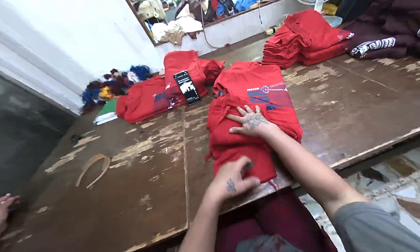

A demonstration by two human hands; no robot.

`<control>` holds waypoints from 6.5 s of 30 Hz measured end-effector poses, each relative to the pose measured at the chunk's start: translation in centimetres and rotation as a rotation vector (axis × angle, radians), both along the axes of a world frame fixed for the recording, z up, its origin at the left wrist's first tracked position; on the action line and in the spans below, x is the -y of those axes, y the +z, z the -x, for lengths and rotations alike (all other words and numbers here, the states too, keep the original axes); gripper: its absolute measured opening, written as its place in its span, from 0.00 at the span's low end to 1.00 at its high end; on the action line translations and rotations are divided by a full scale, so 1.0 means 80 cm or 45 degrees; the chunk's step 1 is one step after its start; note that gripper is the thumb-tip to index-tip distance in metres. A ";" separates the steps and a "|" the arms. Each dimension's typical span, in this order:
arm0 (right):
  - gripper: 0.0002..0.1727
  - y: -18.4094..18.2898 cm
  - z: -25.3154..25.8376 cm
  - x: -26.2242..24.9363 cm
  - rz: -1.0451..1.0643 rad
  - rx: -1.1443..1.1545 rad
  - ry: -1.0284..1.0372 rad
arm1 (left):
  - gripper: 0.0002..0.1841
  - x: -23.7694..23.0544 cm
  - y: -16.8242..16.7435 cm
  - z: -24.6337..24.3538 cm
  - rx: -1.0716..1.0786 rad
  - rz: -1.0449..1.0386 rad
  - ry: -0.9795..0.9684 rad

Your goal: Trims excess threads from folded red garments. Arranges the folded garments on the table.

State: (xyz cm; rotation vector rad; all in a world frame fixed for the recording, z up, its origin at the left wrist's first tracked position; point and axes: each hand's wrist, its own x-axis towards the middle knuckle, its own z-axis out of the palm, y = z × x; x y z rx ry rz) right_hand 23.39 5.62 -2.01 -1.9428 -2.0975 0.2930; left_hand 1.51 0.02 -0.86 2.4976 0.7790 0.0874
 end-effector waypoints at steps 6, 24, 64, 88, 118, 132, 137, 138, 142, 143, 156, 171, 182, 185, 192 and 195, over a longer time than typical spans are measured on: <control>0.41 0.001 0.013 0.007 -0.072 0.066 -0.036 | 0.13 0.017 -0.019 -0.001 -0.217 -0.086 -0.020; 0.13 -0.089 0.007 0.213 -0.613 -0.249 -0.057 | 0.14 -0.018 -0.002 0.037 0.065 0.148 -0.101; 0.11 -0.121 -0.006 0.265 -0.756 -0.553 -0.035 | 0.19 0.026 -0.061 -0.028 0.231 0.082 -0.267; 0.11 -0.123 -0.004 0.269 -0.838 -0.771 -0.037 | 0.18 0.035 -0.075 -0.031 0.386 -0.161 -0.264; 0.11 -0.107 0.008 0.228 -0.666 -0.774 -0.030 | 0.11 0.017 -0.034 -0.053 0.252 0.115 -0.142; 0.17 -0.097 0.005 0.220 -0.374 -1.342 -0.035 | 0.08 -0.006 -0.062 -0.069 0.797 1.083 0.561; 0.20 -0.097 0.014 0.217 -0.477 -0.872 -0.023 | 0.07 -0.006 -0.063 -0.072 0.818 1.052 0.560; 0.18 -0.099 0.018 0.216 -0.572 -0.612 -0.032 | 0.07 -0.005 -0.063 -0.072 0.804 1.048 0.549; 0.10 -0.091 -0.005 0.236 -0.516 -0.280 -0.059 | 0.08 0.000 -0.062 -0.067 0.661 0.888 0.381; 0.10 -0.084 -0.013 0.246 -0.477 -0.302 -0.045 | 0.09 0.002 -0.064 -0.065 0.616 0.787 0.288; 0.10 -0.088 -0.008 0.289 -0.612 -0.306 -0.183 | 0.11 0.044 -0.017 -0.051 0.149 -0.568 -0.473; 0.24 -0.067 0.027 0.298 -0.473 -0.540 0.247 | 0.21 0.033 -0.040 -0.026 0.183 -0.206 -0.067; 0.23 -0.018 0.044 0.131 -0.470 0.046 0.231 | 0.09 0.003 0.015 -0.030 1.318 0.039 0.498; 0.39 0.001 0.014 0.036 -0.200 0.122 -0.055 | 0.21 -0.001 -0.027 -0.008 0.393 -0.110 0.324; 0.35 0.021 -0.028 -0.043 -0.331 0.225 0.078 | 0.35 0.025 -0.025 -0.003 -0.170 -0.009 0.194; 0.35 0.077 -0.056 -0.057 -0.393 0.247 -0.125 | 0.26 0.018 -0.023 -0.002 -0.171 -0.003 0.148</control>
